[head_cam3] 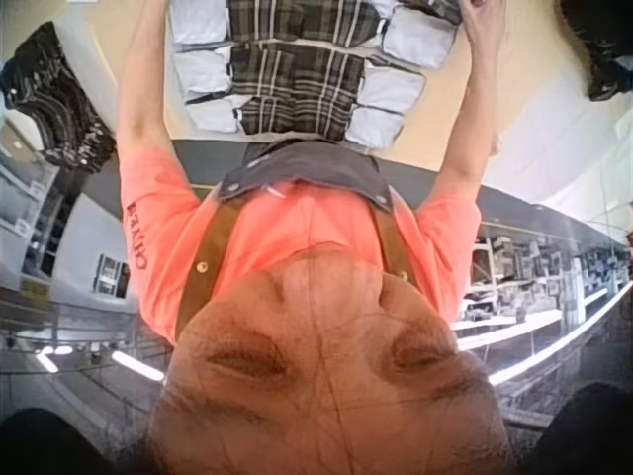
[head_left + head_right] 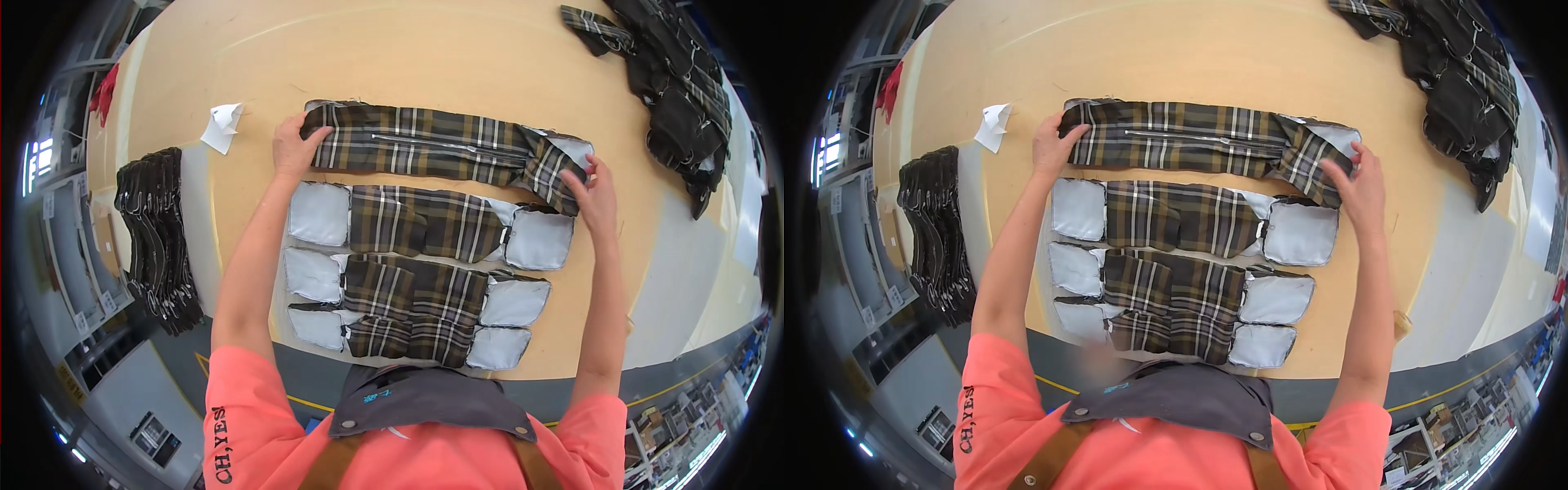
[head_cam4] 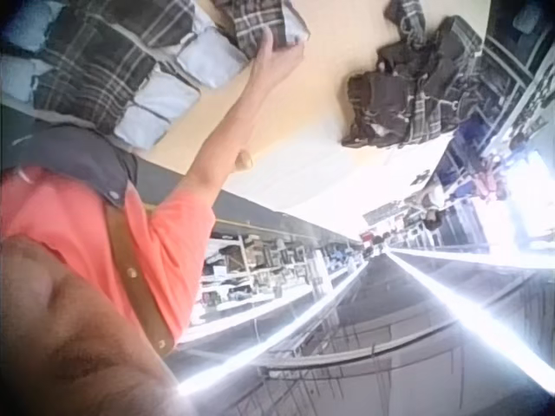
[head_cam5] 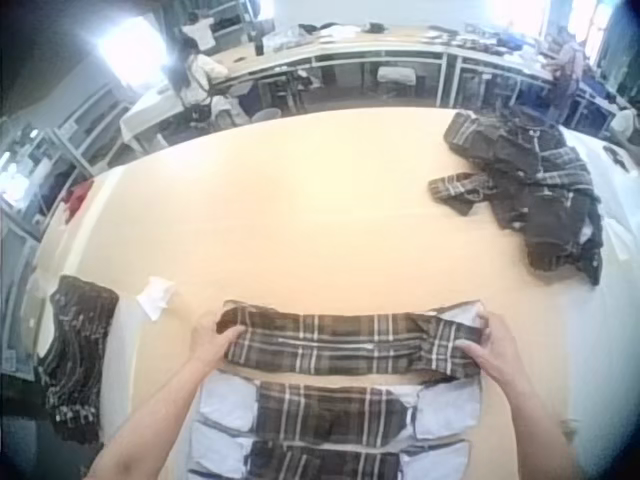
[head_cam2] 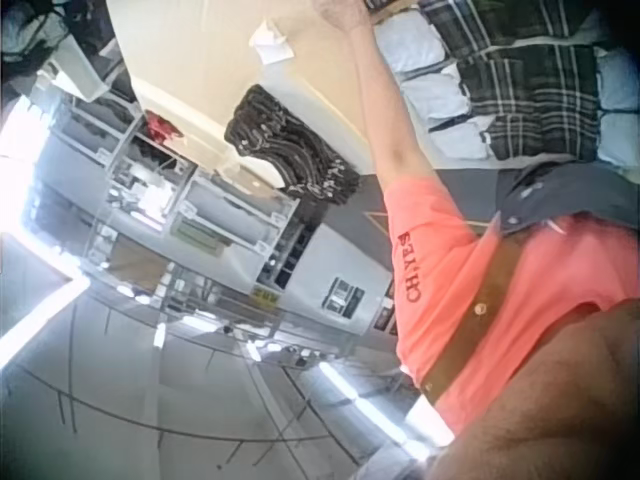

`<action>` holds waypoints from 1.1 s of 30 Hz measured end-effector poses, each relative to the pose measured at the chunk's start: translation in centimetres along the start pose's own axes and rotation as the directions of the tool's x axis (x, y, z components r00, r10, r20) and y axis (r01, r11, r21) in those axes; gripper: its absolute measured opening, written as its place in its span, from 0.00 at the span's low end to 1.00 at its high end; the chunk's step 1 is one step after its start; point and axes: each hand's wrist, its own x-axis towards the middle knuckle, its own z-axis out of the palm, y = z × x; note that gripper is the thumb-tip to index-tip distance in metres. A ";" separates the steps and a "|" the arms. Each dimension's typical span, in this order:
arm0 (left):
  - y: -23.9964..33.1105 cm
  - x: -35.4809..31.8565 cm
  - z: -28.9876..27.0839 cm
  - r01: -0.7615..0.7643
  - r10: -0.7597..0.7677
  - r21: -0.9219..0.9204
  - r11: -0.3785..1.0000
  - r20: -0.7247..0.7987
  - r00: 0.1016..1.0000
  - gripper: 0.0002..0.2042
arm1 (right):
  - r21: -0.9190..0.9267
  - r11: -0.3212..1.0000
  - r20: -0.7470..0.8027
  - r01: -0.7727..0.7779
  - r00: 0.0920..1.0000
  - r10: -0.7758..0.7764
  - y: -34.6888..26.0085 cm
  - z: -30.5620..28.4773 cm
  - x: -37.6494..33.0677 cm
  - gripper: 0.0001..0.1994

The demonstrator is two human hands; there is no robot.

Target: The person assembles plaid fabric pouches by applying adhesive from a squeeze bottle to the edges of the fabric and pressing them onto white backing pieces. They repeat this process for multiple units, stacking the finished pouches on the table.

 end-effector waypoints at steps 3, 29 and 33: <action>-0.1 -0.1 -0.3 -0.018 0.022 0.093 0.996 -0.036 0.999 0.16 | -0.186 0.981 0.184 -0.060 0.978 0.095 0.4 -0.2 -0.2 0.20; 14.5 -3.8 1.3 0.028 -0.032 -0.412 0.911 -0.002 0.999 0.11 | 0.380 0.925 0.016 0.013 1.000 -0.021 -11.3 4.4 0.0 0.09; 15.4 -4.7 6.9 -0.059 0.098 -0.461 0.885 0.061 0.993 0.12 | 0.177 0.933 0.026 0.313 0.946 -0.322 -9.8 11.3 0.4 0.07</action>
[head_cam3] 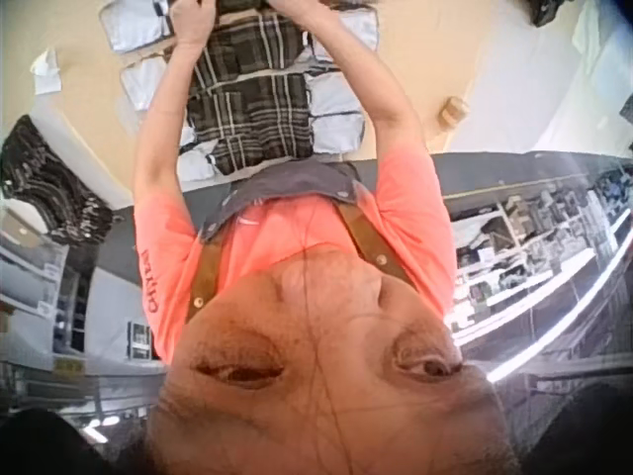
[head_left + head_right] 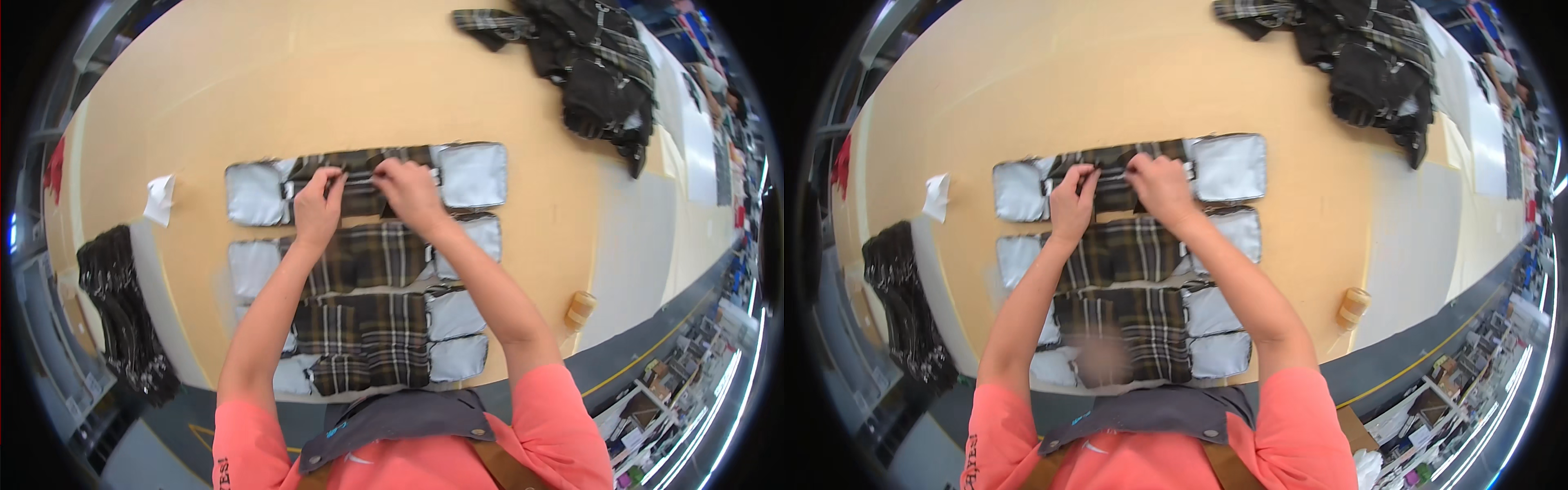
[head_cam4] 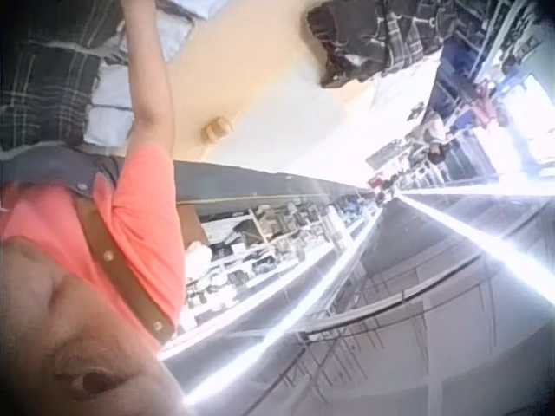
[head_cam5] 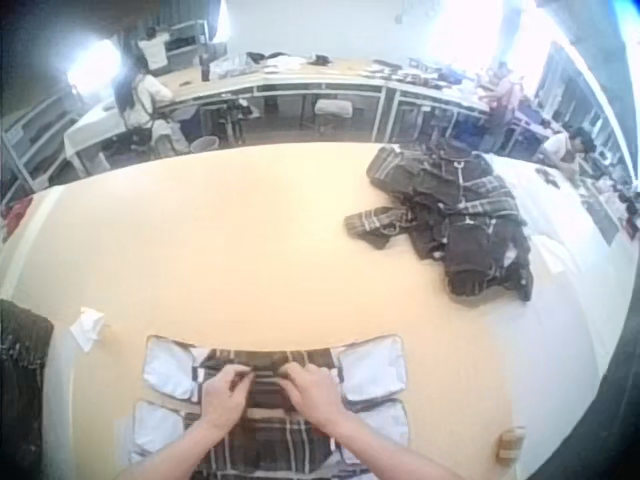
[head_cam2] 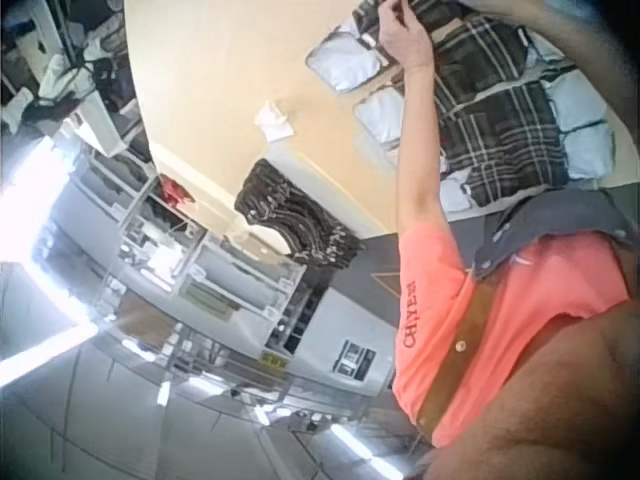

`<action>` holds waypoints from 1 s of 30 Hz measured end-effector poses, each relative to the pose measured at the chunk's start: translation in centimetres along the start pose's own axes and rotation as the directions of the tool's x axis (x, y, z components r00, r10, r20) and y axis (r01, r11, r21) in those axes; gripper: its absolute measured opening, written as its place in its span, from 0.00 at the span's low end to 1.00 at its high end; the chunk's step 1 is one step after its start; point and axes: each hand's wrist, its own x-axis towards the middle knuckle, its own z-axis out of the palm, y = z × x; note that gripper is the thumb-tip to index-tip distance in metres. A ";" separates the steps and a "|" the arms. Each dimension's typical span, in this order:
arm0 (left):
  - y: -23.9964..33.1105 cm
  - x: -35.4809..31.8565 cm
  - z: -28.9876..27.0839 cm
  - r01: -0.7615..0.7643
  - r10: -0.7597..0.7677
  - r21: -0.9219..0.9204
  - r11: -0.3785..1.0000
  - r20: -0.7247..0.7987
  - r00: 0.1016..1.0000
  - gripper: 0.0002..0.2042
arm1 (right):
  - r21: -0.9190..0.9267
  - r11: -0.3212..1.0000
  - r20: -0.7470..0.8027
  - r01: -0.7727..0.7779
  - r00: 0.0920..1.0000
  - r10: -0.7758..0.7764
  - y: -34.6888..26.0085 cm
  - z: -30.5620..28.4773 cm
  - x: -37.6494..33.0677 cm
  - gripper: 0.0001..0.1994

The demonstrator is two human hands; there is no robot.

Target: The person assembles plaid fabric pouches by applying adhesive from a squeeze bottle to the edges of the fabric and pressing them onto white backing pieces. They repeat this process for multiple units, stacking the finished pouches on the table.

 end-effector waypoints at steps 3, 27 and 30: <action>0.3 -0.7 0.9 0.030 -0.035 0.042 0.999 0.118 0.992 0.13 | 0.264 0.963 0.087 -0.053 0.996 0.032 0.2 -1.8 0.1 0.11; -0.7 -2.0 2.6 -0.177 0.180 0.221 0.959 0.005 0.984 0.13 | -0.699 0.653 -0.454 -0.292 0.886 -0.091 23.3 -27.9 18.9 0.28; -0.7 -2.0 2.8 -0.175 0.178 0.225 0.958 0.005 0.984 0.13 | -0.799 0.499 -0.450 -0.335 0.884 -0.127 24.5 -27.0 22.7 0.32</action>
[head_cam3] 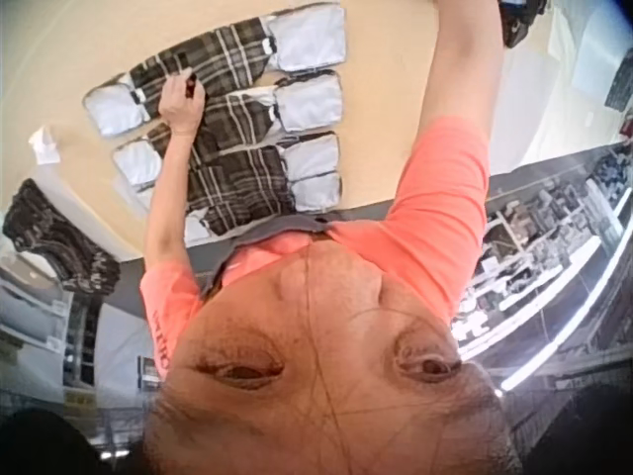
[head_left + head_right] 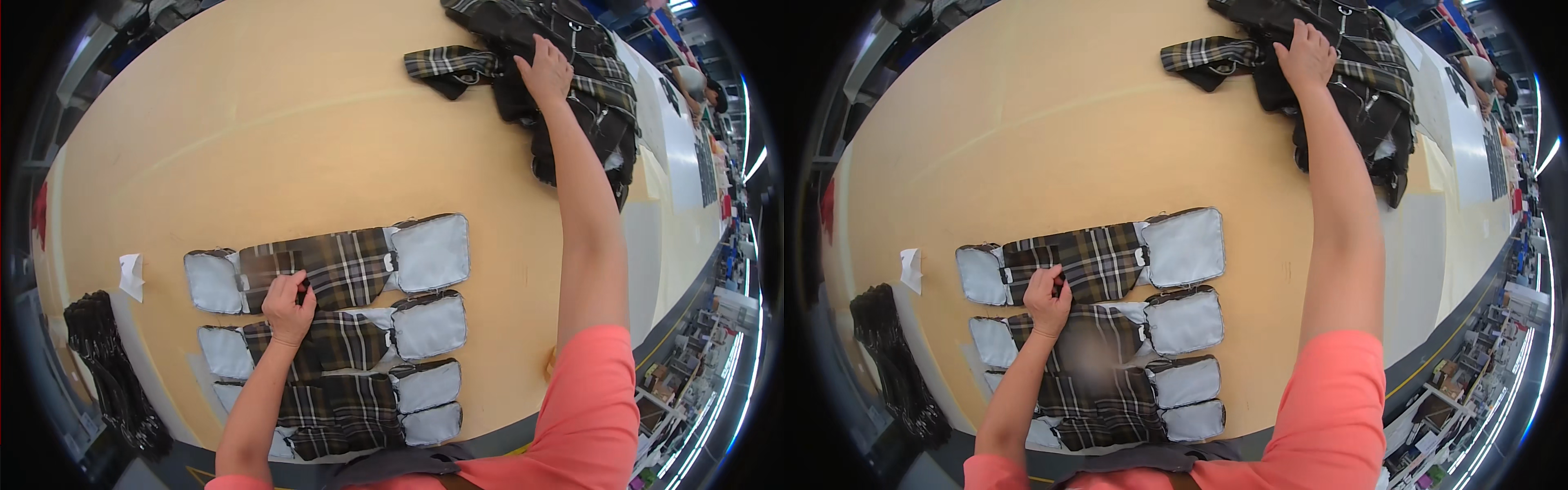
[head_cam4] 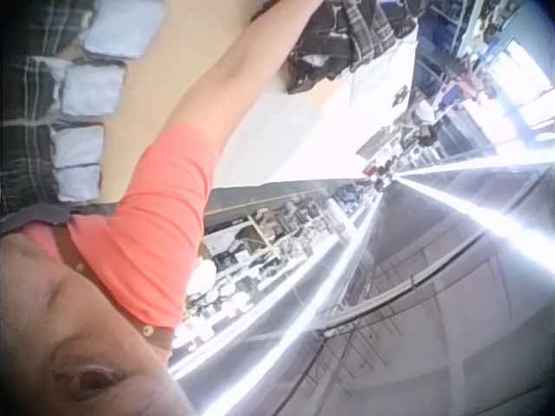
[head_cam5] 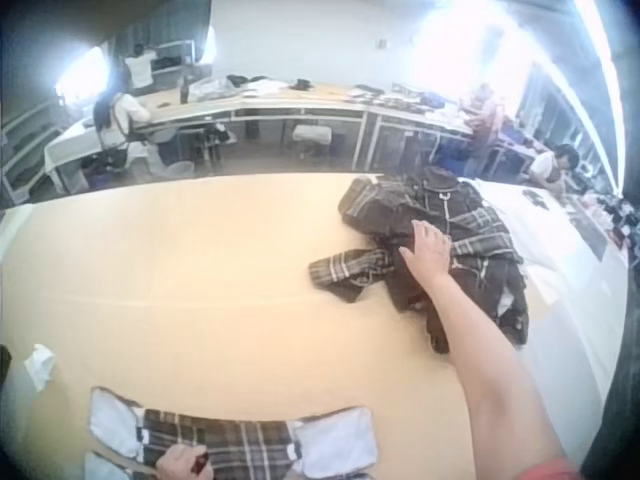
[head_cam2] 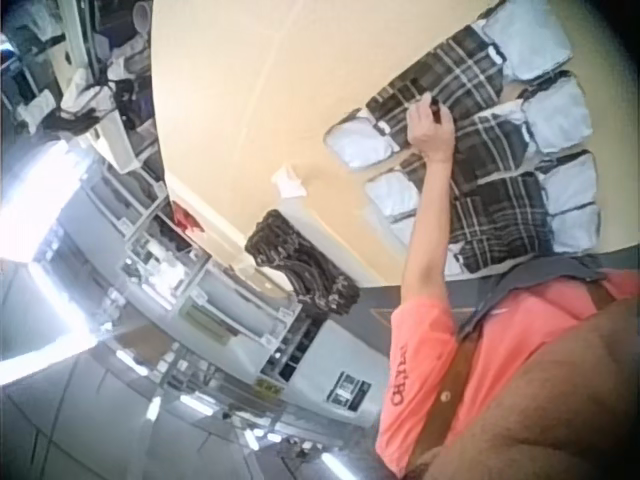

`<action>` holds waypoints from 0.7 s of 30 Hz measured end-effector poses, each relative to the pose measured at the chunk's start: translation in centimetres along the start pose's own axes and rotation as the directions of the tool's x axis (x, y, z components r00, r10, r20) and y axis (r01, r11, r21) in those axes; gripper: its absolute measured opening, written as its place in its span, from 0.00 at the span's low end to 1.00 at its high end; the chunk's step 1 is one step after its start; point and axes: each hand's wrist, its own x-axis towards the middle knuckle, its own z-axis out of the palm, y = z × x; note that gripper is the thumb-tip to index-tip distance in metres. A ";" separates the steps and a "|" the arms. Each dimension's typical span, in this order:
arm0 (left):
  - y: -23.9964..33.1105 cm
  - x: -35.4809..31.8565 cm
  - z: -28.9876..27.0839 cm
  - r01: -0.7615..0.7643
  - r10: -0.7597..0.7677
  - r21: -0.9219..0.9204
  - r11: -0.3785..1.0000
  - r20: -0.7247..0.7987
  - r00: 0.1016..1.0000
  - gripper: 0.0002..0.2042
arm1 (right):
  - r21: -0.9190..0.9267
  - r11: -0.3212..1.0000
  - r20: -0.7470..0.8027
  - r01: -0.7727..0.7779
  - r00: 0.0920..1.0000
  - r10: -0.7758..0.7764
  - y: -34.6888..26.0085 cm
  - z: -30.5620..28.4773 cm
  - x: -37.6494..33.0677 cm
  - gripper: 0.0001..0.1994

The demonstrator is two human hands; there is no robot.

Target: The person assembles plaid fabric pouches by applying adhesive from a squeeze bottle to the edges of the fabric and pressing them onto white backing pieces. They repeat this process for multiple units, stacking the finished pouches on the table.

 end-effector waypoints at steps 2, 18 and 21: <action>-0.2 -0.1 0.0 0.000 0.000 0.003 1.000 0.006 1.000 0.13 | -0.136 0.991 0.055 0.004 0.998 0.004 -0.7 1.1 0.9 0.30; -0.2 -0.1 0.0 -0.050 0.049 -0.011 0.999 -0.060 0.997 0.11 | 0.475 0.839 -0.164 -0.265 0.910 0.381 12.4 -19.0 2.8 0.23; -0.1 -0.2 -0.1 -0.083 0.077 -0.060 0.995 -0.094 0.993 0.11 | 0.489 0.859 -0.348 -0.151 0.869 0.350 15.1 -28.8 4.2 0.21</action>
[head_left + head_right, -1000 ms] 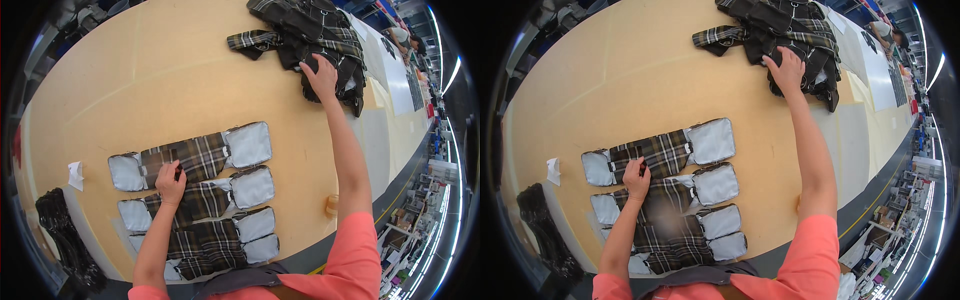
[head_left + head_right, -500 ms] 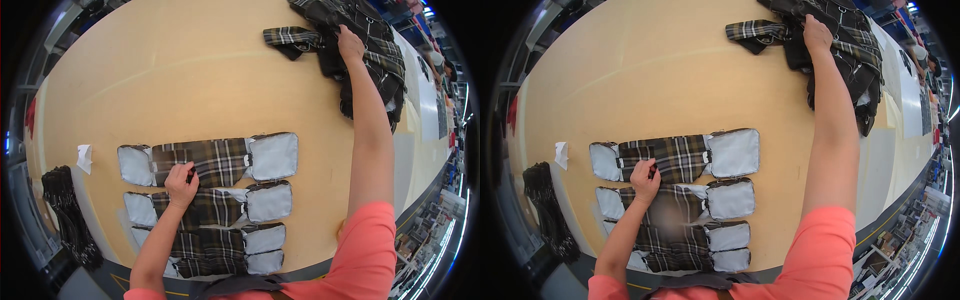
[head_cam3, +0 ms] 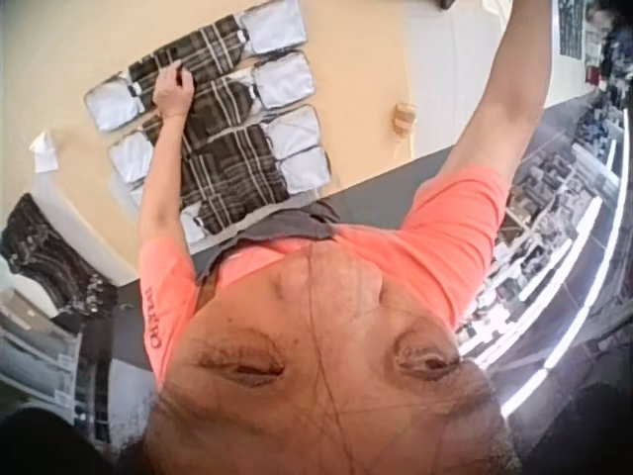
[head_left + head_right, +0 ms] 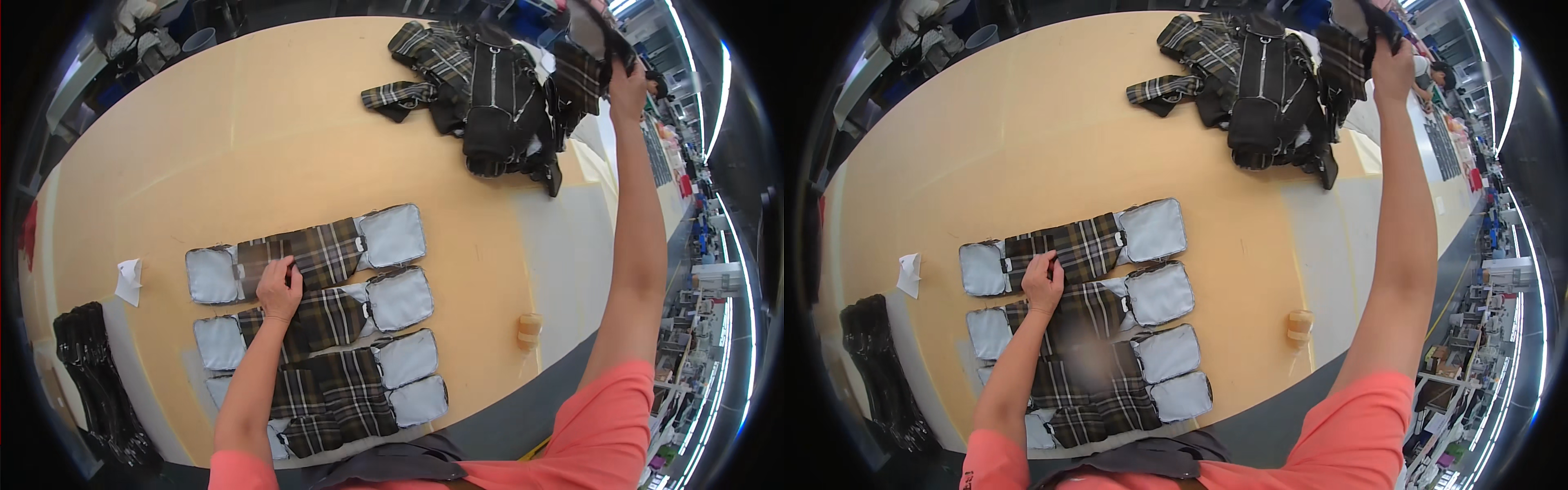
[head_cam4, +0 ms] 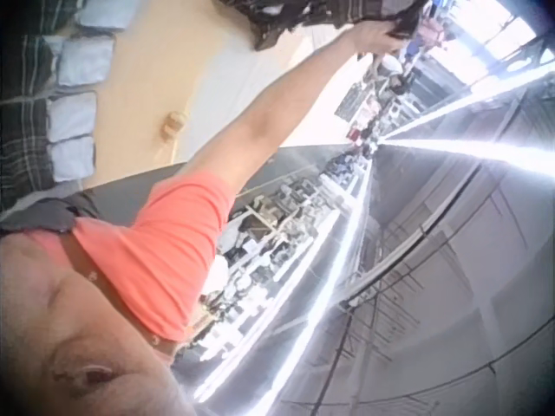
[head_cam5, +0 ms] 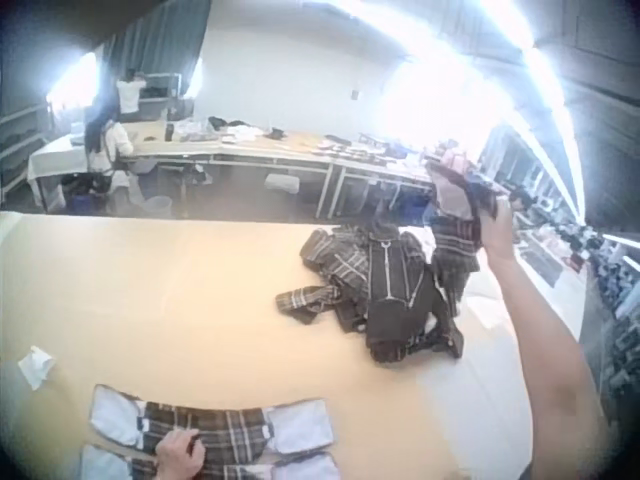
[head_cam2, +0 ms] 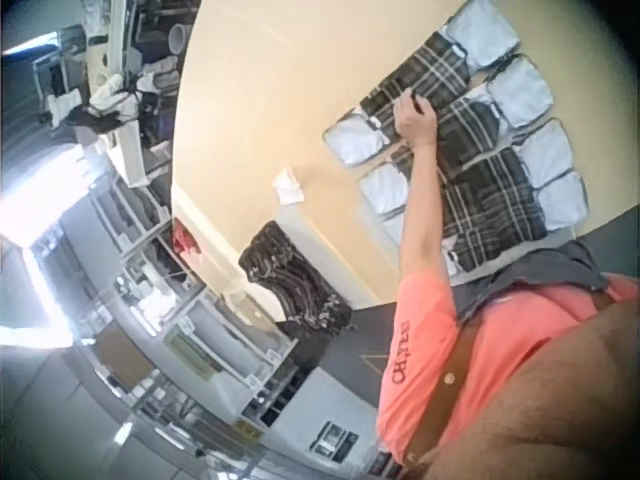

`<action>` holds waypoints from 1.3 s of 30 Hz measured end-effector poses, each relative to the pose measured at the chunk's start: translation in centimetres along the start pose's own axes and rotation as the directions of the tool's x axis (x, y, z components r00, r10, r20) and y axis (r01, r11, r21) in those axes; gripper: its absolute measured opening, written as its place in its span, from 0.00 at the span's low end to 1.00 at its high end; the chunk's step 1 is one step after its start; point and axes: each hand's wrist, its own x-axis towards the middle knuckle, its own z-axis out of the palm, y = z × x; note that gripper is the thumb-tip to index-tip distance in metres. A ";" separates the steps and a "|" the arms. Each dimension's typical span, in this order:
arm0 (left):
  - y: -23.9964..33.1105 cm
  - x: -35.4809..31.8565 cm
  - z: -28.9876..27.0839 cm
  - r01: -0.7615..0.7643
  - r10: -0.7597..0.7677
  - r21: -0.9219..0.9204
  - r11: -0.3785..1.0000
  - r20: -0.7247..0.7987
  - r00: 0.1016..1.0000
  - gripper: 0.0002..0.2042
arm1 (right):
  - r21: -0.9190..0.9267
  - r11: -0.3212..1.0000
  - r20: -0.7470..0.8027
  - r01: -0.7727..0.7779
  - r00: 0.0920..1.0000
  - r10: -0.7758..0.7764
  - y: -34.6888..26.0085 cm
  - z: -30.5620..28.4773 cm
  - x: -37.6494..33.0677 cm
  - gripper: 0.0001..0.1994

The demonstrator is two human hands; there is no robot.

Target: The person assembles plaid fabric pouches by applying adhesive from a squeeze bottle to the edges of the fabric and pressing them onto white backing pieces. They repeat this process for multiple units, stacking the finished pouches on the table.

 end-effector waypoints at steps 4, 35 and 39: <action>0.3 0.1 -1.5 0.173 -0.148 -0.332 0.927 0.099 0.984 0.13 | 0.406 0.912 -0.005 -0.049 0.998 0.056 -7.0 -8.7 4.9 0.15; 23.3 13.9 -4.0 0.585 -0.389 -0.810 -0.046 0.554 0.736 0.16 | 0.383 0.635 0.583 -0.671 0.709 0.397 1.8 -2.8 6.5 0.20; 20.2 14.8 -4.3 0.600 -0.296 -0.764 -0.238 0.645 0.704 0.13 | 0.552 0.445 0.419 -0.705 0.696 0.584 7.4 -0.4 2.4 0.30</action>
